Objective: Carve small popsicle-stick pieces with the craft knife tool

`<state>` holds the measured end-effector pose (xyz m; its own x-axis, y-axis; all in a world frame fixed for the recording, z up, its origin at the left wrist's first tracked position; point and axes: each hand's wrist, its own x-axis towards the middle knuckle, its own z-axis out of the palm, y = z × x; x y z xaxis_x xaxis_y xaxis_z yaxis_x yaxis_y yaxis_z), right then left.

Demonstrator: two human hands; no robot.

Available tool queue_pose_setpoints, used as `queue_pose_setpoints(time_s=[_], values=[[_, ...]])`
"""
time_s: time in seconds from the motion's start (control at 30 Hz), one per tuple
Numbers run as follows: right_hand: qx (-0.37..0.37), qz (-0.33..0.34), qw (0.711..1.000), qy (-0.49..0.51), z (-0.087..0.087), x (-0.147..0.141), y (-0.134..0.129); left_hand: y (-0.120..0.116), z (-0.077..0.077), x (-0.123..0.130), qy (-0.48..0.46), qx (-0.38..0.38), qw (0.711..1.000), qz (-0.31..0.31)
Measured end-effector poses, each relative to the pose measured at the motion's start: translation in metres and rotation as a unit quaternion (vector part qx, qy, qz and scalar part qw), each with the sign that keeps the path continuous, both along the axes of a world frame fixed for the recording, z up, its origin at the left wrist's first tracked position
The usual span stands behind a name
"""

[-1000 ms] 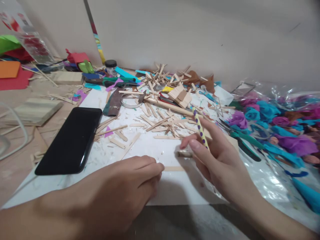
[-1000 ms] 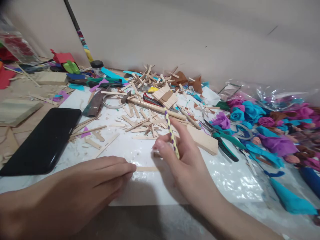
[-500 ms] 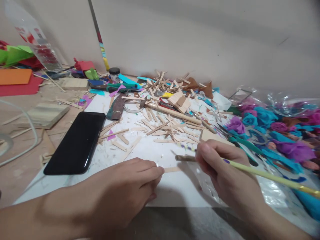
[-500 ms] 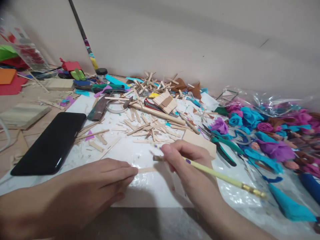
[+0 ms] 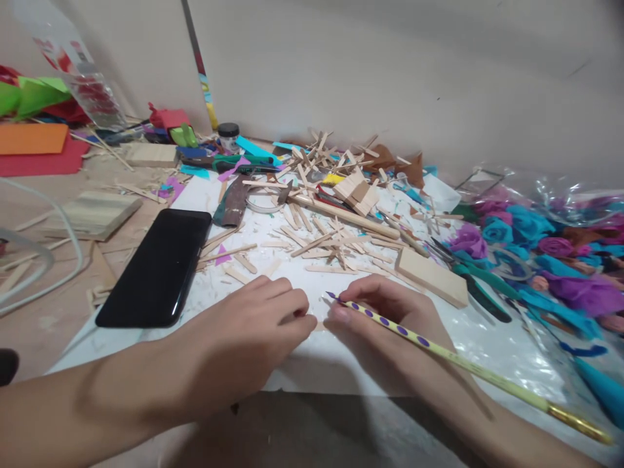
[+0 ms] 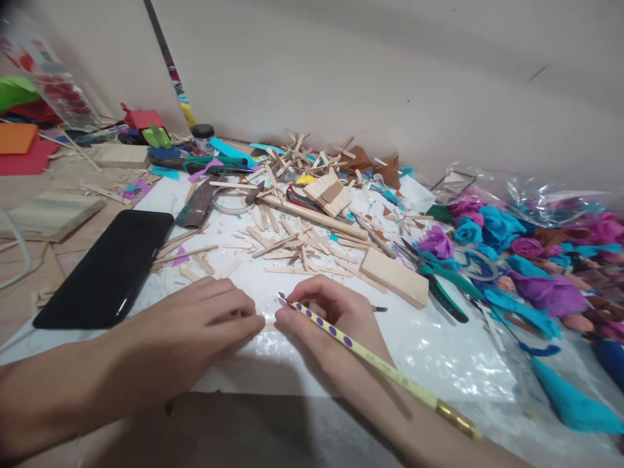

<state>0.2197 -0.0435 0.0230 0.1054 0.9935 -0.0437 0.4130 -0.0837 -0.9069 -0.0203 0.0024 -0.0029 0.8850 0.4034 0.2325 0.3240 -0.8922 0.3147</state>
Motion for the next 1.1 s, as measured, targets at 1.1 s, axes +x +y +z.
queue_pose_setpoints(time_s=[1.1], values=[[0.086,0.013,0.985,-0.150,-0.014,-0.010,-0.001,0.001,-0.006,0.004,-0.003,-0.004,1.000,-0.024]])
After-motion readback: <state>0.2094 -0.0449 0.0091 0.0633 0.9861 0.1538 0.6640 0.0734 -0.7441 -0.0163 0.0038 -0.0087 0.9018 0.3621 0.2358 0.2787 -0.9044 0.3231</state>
